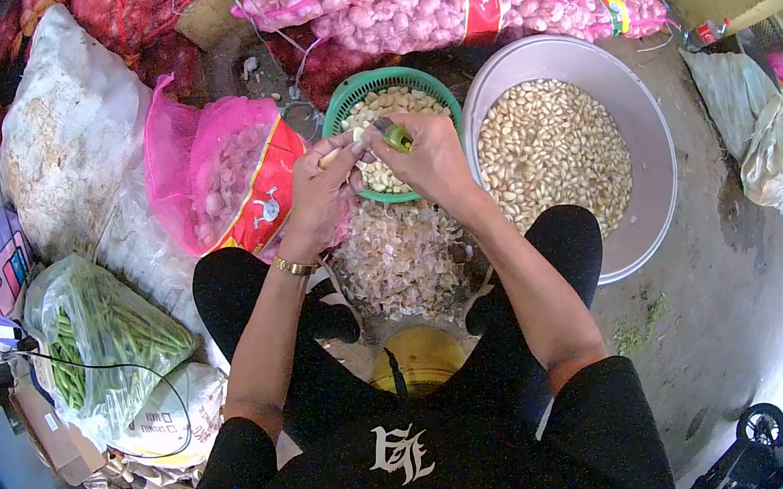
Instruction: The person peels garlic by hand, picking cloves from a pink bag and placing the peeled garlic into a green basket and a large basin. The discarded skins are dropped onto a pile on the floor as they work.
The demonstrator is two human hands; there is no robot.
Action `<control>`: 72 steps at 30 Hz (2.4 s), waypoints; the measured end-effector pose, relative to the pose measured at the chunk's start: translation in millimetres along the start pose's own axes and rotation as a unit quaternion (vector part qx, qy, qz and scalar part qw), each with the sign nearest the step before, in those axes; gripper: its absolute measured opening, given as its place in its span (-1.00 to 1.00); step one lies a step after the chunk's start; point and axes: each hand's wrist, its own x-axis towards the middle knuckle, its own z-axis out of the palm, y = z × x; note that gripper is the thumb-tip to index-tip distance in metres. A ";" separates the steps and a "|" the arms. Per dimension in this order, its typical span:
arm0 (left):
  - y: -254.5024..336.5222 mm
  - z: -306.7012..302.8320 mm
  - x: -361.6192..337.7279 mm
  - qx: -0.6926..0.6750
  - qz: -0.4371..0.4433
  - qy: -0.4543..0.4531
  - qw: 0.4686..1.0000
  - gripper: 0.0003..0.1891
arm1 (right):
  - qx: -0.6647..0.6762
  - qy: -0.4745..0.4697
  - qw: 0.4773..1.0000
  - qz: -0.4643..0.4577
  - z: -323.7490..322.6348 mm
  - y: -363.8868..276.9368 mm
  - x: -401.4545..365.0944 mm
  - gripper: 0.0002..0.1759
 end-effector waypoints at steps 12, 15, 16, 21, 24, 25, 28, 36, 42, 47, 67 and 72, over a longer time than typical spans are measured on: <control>-0.9 3.9 -3.0 0.079 0.053 0.004 0.995 -0.76 | 0.018 -0.001 1.000 0.026 2.5 -8.1 -0.8 -0.81; -7.8 -1.8 0.9 0.138 0.097 -0.012 0.986 -0.77 | 0.010 -0.008 1.000 -0.019 3.9 -2.9 -0.2 -0.80; -9.0 -2.6 1.3 0.138 0.097 -0.012 0.986 -0.77 | 0.024 -0.013 1.000 0.000 4.3 -2.6 0.0 -0.80; -3.3 -1.0 -0.8 0.015 0.020 -0.026 0.999 -0.79 | 0.052 -0.014 0.997 0.051 2.7 -1.0 1.6 -0.78; 5.0 -2.4 -0.5 -0.024 -0.010 -0.014 1.000 -0.80 | 0.118 -0.018 0.990 0.074 -0.3 -3.5 1.5 -0.78; 6.0 -2.7 -0.1 -0.024 -0.009 -0.014 1.000 -0.80 | 0.119 -0.034 0.989 0.084 -2.3 -5.8 1.0 -0.78; 5.0 -3.1 0.1 -0.034 0.001 0.001 0.999 -0.79 | 0.106 -0.047 0.991 0.072 -0.5 -0.4 -0.7 -0.79; 7.5 -3.1 2.0 -0.033 -0.008 -0.023 0.999 -0.71 | 0.188 -0.047 0.975 0.110 -2.5 -6.3 0.7 -0.81; -3.3 3.8 6.7 0.007 0.020 0.006 1.000 -0.61 | 0.049 0.021 0.999 -0.004 8.1 4.4 -0.2 -0.76; -0.6 5.0 2.2 0.007 -0.019 -0.013 1.000 -0.62 | 0.080 0.013 0.995 0.053 7.3 4.7 0.5 -0.74; -4.4 15.9 6.2 0.043 0.029 -0.036 0.998 -0.79 | 0.096 0.009 0.994 0.058 -9.2 -5.8 -3.3 -0.80; -9.8 14.7 9.1 0.154 0.119 -0.022 0.981 -0.78 | 0.092 0.037 0.993 0.064 -1.0 0.3 1.6 -0.78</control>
